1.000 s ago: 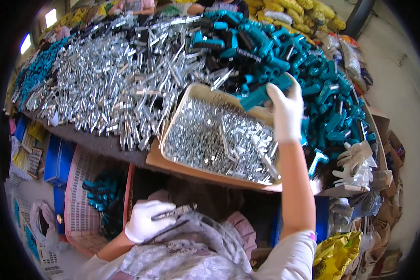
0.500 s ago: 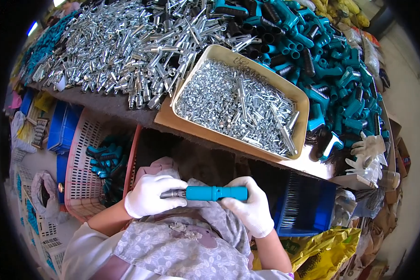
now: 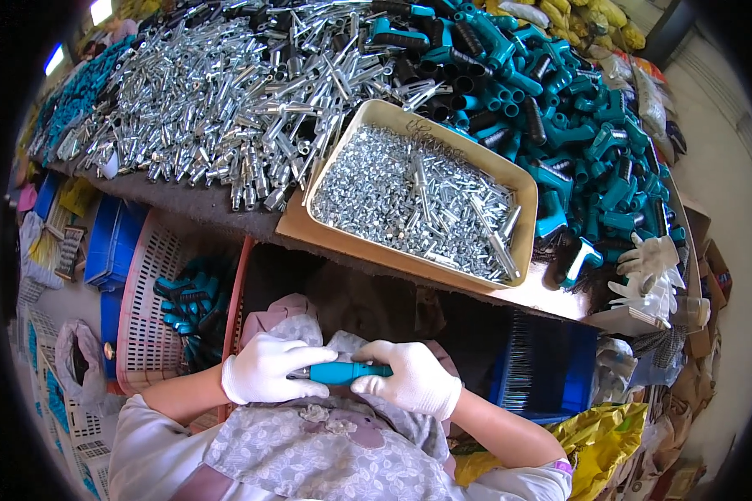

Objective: Assembling small metal and plastic hardware components at a workbench in a manufacturing environment.

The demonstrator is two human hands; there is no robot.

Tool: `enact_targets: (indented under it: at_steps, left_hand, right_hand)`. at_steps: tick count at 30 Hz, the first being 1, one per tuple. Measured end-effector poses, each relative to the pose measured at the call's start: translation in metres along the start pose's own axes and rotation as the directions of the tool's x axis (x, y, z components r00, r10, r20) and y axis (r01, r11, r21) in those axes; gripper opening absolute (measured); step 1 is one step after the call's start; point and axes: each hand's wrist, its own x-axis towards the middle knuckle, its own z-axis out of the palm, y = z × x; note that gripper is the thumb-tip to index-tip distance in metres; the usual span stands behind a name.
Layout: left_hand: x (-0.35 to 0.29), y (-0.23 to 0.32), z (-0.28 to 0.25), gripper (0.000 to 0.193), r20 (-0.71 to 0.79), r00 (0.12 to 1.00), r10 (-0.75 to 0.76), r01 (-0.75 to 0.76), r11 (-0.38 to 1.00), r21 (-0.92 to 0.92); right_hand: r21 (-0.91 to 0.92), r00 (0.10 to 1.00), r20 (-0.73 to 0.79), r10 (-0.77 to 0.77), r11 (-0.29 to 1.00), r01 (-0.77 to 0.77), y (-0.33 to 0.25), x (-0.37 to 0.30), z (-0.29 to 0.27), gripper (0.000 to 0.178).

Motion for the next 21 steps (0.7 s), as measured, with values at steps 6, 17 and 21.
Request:
enact_targets:
  at_steps: [6, 17, 21]
  left_hand:
    - [0.009, 0.001, 0.021, 0.057, 0.083, 0.996, 0.025, -0.022, 0.999, -0.043]
    - [0.032, 0.000, 0.032, 0.049, -0.078, 0.997, -0.008, 0.009, 1.000, 0.021]
    - [0.029, 0.004, 0.025, 0.050, -0.076, 0.997, -0.028, 0.032, 0.998, 0.050]
  right_hand:
    - [0.246, 0.981, 0.195, 0.022, 0.967, -0.071, -0.004, 0.008, 0.006, 0.053]
    - [-0.537, 0.685, -0.611, -0.397, 0.844, 0.010, -0.004, 0.070, -0.117, 0.015]
    - [-0.623, 0.744, -0.560, -0.365, 0.777, -0.088, 0.020, 0.104, -0.136, 0.015]
